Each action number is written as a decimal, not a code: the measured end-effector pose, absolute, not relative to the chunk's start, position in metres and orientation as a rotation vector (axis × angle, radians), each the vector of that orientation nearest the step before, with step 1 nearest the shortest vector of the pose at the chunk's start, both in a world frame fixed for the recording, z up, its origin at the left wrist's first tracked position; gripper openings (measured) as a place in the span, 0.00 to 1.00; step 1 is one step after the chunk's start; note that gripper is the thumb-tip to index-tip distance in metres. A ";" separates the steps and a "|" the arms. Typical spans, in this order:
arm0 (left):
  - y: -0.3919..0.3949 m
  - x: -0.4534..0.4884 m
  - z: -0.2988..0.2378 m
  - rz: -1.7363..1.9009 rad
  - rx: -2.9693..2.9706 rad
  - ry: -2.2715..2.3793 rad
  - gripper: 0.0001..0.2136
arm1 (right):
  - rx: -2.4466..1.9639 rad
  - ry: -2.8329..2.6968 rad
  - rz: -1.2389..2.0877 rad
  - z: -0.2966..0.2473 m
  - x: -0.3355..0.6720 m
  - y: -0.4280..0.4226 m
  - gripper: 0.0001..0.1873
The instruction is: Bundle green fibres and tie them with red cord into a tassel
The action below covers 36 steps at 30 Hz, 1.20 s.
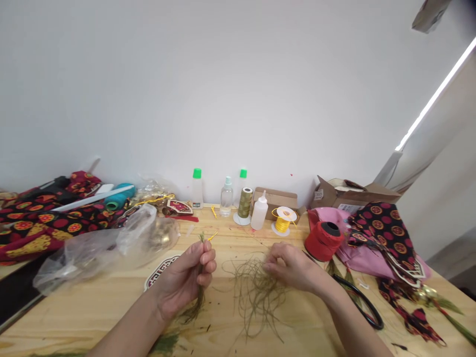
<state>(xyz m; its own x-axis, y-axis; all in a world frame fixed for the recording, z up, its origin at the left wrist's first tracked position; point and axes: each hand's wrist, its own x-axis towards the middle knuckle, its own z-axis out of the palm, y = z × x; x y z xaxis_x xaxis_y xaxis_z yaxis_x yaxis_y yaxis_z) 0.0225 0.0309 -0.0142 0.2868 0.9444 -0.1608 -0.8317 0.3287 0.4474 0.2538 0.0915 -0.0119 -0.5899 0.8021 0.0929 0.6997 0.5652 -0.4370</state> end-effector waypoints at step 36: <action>0.030 0.027 -0.009 1.206 0.407 0.513 0.06 | -0.807 -2.927 -0.131 -0.018 0.193 0.077 0.04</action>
<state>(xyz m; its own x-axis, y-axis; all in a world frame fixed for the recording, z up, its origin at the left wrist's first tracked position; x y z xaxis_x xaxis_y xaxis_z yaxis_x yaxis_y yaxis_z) 0.0274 0.0299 -0.0086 0.2677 0.9505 -0.1575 -0.7723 0.3095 0.5548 0.1934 0.0769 -0.0183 -0.8540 0.5059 0.1215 0.5147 0.8555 0.0559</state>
